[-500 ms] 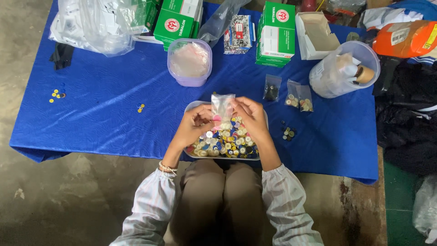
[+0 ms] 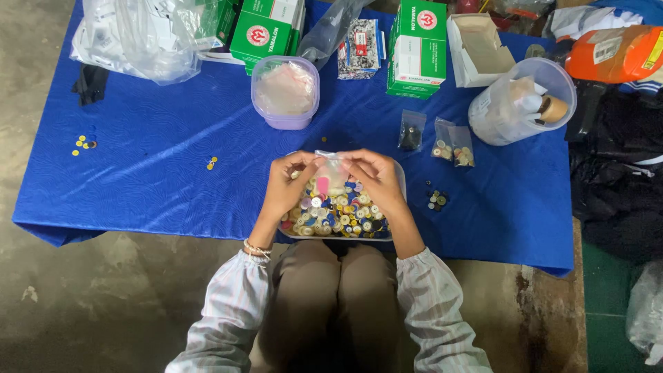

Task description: Sorting buttons from a large container and placing them into small plastic bags

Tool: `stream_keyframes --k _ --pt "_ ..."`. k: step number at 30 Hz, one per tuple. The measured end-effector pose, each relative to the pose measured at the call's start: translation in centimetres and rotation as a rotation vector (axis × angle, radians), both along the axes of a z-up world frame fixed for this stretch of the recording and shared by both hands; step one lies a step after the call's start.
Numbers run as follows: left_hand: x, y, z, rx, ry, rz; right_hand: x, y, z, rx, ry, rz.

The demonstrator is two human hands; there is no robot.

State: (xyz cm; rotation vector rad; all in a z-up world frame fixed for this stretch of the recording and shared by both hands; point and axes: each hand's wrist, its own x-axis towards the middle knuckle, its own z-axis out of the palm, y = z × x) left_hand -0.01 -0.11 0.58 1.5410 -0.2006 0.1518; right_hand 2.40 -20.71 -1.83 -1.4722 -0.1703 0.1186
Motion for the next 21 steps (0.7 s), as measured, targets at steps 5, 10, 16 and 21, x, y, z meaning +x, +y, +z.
stream_keyframes --k 5,10,16,21 --pt "-0.2 -0.3 -0.2 0.031 0.022 0.018 0.0 0.4 0.3 -0.041 -0.054 -0.005" --pt "-1.1 -0.3 4.3 0.098 -0.061 -0.030 -0.8 0.3 2.2 -0.178 -0.191 0.064" --pt "-1.5 -0.1 4.4 0.199 -0.137 -0.039 -1.7 0.5 3.9 -0.243 -0.347 0.074" --pt "-1.8 -0.1 5.0 0.388 -0.183 -0.041 -2.1 0.4 4.3 -0.288 -0.427 0.057"
